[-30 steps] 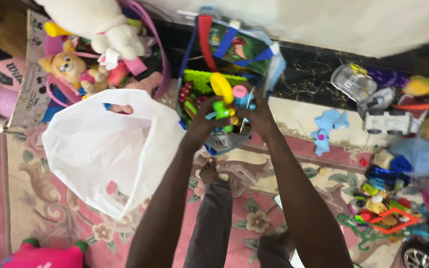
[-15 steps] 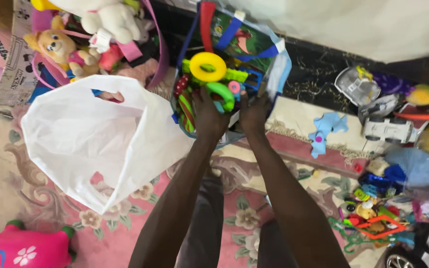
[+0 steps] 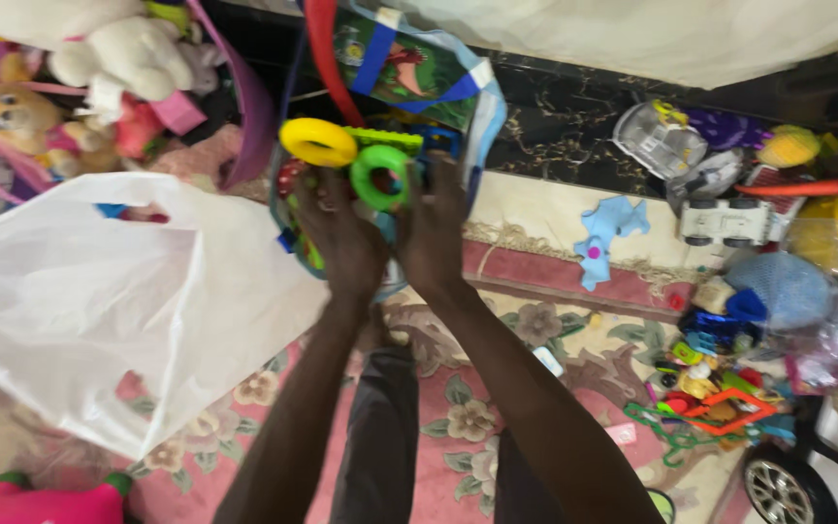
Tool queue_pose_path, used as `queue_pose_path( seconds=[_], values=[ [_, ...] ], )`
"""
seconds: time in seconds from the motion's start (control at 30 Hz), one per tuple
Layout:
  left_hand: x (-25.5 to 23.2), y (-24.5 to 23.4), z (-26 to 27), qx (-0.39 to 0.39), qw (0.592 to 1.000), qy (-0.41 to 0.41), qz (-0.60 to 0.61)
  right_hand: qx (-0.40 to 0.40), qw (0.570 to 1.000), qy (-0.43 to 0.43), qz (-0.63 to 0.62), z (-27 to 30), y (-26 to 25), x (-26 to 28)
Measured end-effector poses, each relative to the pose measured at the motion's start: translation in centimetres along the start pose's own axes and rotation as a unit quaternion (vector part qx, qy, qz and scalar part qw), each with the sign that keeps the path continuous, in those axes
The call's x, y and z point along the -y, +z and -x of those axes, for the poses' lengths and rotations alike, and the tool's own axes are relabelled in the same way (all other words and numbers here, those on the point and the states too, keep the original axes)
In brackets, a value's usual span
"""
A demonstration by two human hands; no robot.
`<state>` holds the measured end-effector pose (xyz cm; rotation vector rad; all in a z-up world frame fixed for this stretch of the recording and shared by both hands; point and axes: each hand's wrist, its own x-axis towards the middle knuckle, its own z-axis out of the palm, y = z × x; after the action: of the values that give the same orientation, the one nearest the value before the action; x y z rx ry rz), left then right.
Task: The person sorts various toys and small items from a cluttered floor into a white plastic bag and a pink zippered pouch. They pick up stuffed animals, plastic toys, and miscellaneous objects, placing them into the containers. The person also handles a blue knitted hat and a blue tinsel item during the process.
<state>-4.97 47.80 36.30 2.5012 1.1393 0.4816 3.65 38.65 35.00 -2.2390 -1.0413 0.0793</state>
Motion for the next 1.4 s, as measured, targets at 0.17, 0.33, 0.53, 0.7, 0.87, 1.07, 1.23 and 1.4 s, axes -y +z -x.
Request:
queue_pose_path(
  seconds=[0.17, 0.33, 0.53, 0.7, 0.87, 1.07, 1.23, 1.4],
  values=[
    [1.1, 0.2, -2.7, 0.066, 0.997, 0.012, -0.037, 0.12, 0.991, 0.045, 0.042, 0.9, 1.2, -1.2],
    [-0.7, -0.3, -0.6, 0.158, 0.987, 0.02, 0.032, 0.055, 0.997, 0.033, -0.046, 3.3, 0.3, -1.4],
    [-7.3, -0.6, 4.8, 0.102, 0.99, 0.025, 0.089, -0.021, 0.995, 0.057, -0.075, 7.9, -4.8, -2.8],
    [-15.2, 3.1, 11.8, 0.156, 0.963, 0.109, 0.188, -0.021, 0.973, 0.215, -0.081, 16.9, -8.0, -9.7],
    [-22.0, 8.6, 20.8, 0.263, 0.927, 0.149, 0.221, -0.013, 0.947, 0.31, -0.081, 29.1, -12.3, -17.7],
    [-28.8, 14.1, 33.0, 0.368, 0.887, 0.176, 0.218, -0.049, 0.914, 0.398, -0.064, 45.2, -16.5, -25.9],
    [-33.2, 20.2, 40.4, 0.429, 0.867, 0.179, 0.178, -0.062, 0.893, 0.444, -0.036, 52.9, -18.6, -32.1],
    [-37.1, 27.0, 45.1, 0.436, 0.846, 0.25, 0.178, -0.075, 0.848, 0.524, -0.018, 56.6, -21.0, -38.8]
  ],
)
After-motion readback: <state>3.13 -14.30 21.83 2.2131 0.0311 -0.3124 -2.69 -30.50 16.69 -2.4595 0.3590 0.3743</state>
